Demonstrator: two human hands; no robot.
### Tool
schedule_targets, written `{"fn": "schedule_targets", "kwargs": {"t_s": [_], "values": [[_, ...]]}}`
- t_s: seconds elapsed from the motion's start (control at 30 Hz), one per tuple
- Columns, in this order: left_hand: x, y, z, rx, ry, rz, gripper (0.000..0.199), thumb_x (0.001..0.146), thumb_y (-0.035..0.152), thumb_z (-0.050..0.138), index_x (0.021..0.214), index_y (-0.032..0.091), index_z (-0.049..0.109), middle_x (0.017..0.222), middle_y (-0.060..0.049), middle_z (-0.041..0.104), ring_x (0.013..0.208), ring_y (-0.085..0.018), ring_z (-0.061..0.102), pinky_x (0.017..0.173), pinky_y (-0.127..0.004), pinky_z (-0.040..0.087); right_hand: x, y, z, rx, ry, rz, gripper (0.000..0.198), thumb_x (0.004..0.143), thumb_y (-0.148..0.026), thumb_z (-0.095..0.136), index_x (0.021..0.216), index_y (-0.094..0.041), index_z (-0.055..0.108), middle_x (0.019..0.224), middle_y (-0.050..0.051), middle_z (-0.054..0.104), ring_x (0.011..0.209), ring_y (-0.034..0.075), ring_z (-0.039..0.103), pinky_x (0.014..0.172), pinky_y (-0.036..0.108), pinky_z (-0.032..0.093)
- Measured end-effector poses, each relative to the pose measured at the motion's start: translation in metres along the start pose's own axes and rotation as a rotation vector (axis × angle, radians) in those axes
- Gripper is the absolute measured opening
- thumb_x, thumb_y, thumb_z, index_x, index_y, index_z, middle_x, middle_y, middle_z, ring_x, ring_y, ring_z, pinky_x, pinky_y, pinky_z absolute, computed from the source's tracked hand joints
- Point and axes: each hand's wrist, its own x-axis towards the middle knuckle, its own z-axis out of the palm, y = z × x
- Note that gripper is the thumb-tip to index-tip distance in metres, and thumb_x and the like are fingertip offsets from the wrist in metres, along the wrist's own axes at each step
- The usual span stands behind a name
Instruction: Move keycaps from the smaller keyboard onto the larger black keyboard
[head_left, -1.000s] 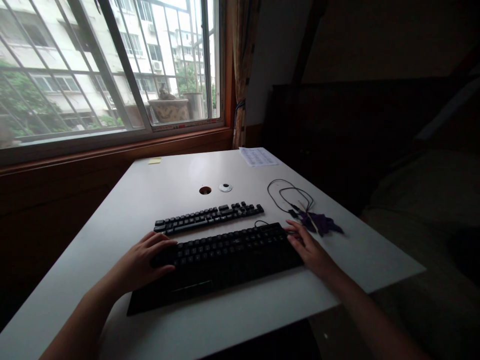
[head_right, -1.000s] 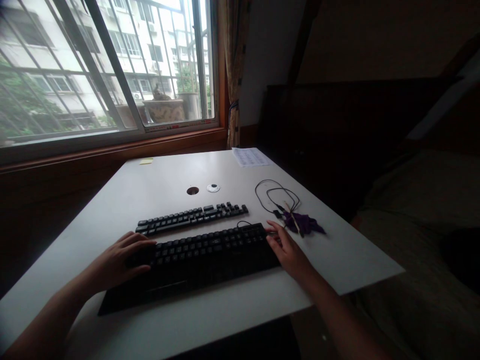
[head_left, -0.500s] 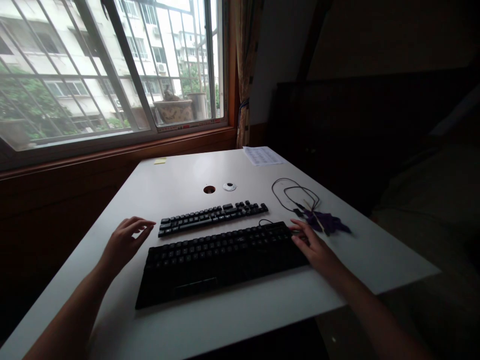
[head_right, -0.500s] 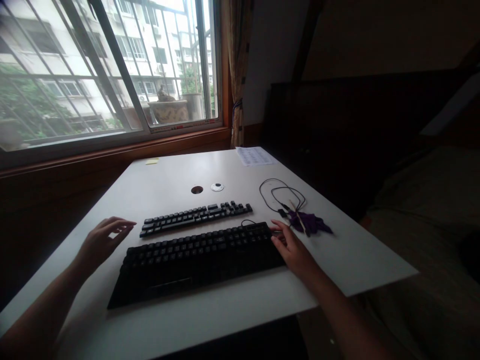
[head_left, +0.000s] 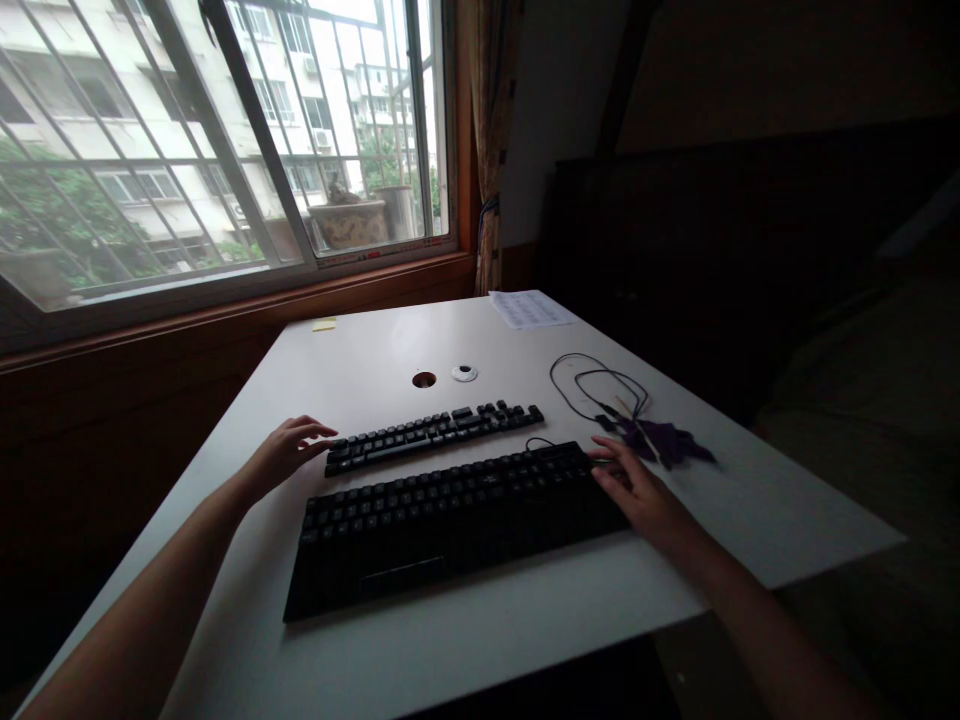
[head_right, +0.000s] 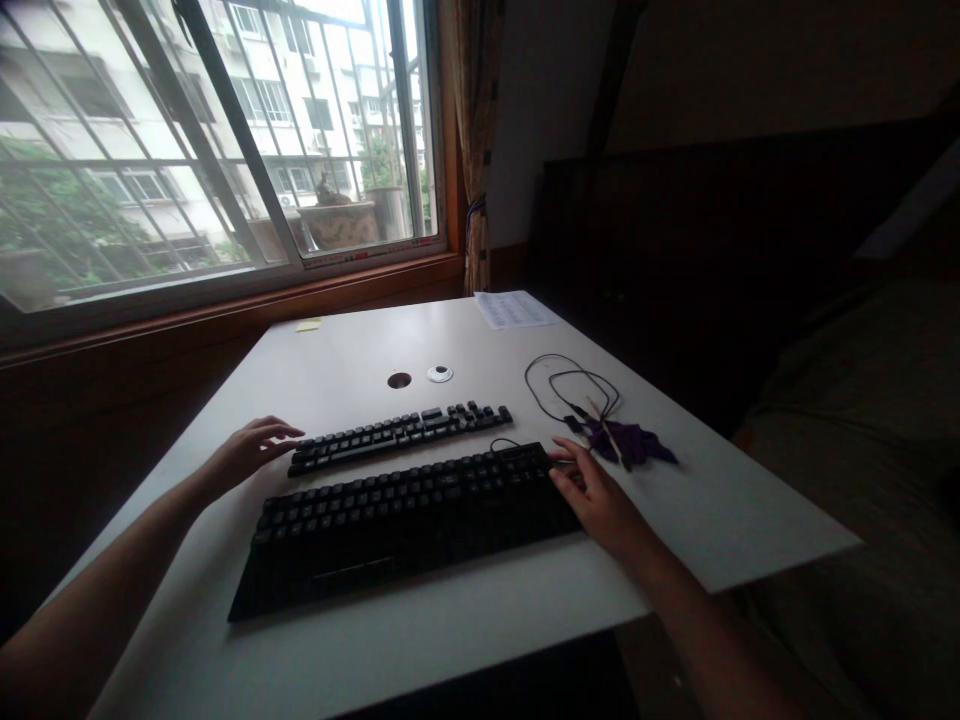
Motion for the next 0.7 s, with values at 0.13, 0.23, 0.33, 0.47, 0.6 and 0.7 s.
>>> {"fn": "schedule_targets", "kwargs": {"t_s": [0.13, 0.23, 0.33, 0.47, 0.6, 0.7], "values": [[0.004, -0.008, 0.005, 0.012, -0.03, 0.042, 0.055, 0.09, 0.075, 0.057, 0.102, 0.027, 0.081, 0.1, -0.008, 0.073, 0.081, -0.019, 0.069, 0.076, -0.035, 0.061, -0.002, -0.002, -0.001, -0.003, -0.003, 0.004, 0.05, 0.098, -0.054, 0.052, 0.142, -0.03, 0.049, 0.131, 0.011, 0.068, 0.099, 0.027, 0.071, 0.089, 0.044, 0.061], [0.009, -0.011, 0.007, 0.013, -0.05, 0.051, 0.053, 0.089, 0.074, 0.058, 0.101, 0.028, 0.081, 0.1, -0.009, 0.073, 0.082, -0.02, 0.069, 0.075, -0.034, 0.06, -0.002, -0.001, -0.002, -0.005, -0.002, 0.006, 0.051, 0.098, -0.055, 0.053, 0.142, -0.03, 0.049, 0.131, 0.011, 0.068, 0.099, 0.027, 0.071, 0.089, 0.044, 0.06], [0.014, -0.013, 0.008, 0.007, -0.083, 0.041, 0.054, 0.089, 0.074, 0.058, 0.1, 0.028, 0.082, 0.099, -0.009, 0.074, 0.082, -0.02, 0.068, 0.075, -0.034, 0.06, -0.003, -0.001, -0.002, -0.004, -0.007, 0.008, 0.052, 0.098, -0.056, 0.054, 0.143, -0.03, 0.049, 0.13, 0.011, 0.068, 0.1, 0.027, 0.071, 0.09, 0.045, 0.06], [0.017, -0.02, 0.008, -0.011, -0.096, 0.014, 0.053, 0.088, 0.074, 0.06, 0.098, 0.026, 0.082, 0.097, -0.008, 0.074, 0.076, -0.018, 0.068, 0.074, -0.033, 0.059, -0.002, -0.003, -0.003, 0.002, -0.009, 0.008, 0.052, 0.098, -0.056, 0.053, 0.142, -0.029, 0.05, 0.131, 0.012, 0.069, 0.101, 0.028, 0.071, 0.091, 0.046, 0.06], [0.012, -0.03, 0.005, -0.058, -0.054, -0.036, 0.058, 0.086, 0.076, 0.059, 0.098, 0.024, 0.081, 0.099, -0.009, 0.074, 0.075, -0.018, 0.071, 0.073, -0.032, 0.059, -0.003, -0.005, -0.005, -0.008, -0.011, 0.018, 0.052, 0.097, -0.056, 0.054, 0.142, -0.029, 0.05, 0.131, 0.011, 0.069, 0.098, 0.027, 0.072, 0.092, 0.045, 0.06], [0.0, -0.035, -0.004, -0.068, -0.035, -0.082, 0.062, 0.083, 0.079, 0.06, 0.097, 0.022, 0.081, 0.099, -0.009, 0.074, 0.077, -0.02, 0.072, 0.073, -0.032, 0.059, -0.003, -0.004, -0.005, -0.015, -0.008, 0.013, 0.052, 0.097, -0.057, 0.053, 0.142, -0.029, 0.052, 0.132, 0.011, 0.069, 0.1, 0.027, 0.072, 0.092, 0.045, 0.06]]}}
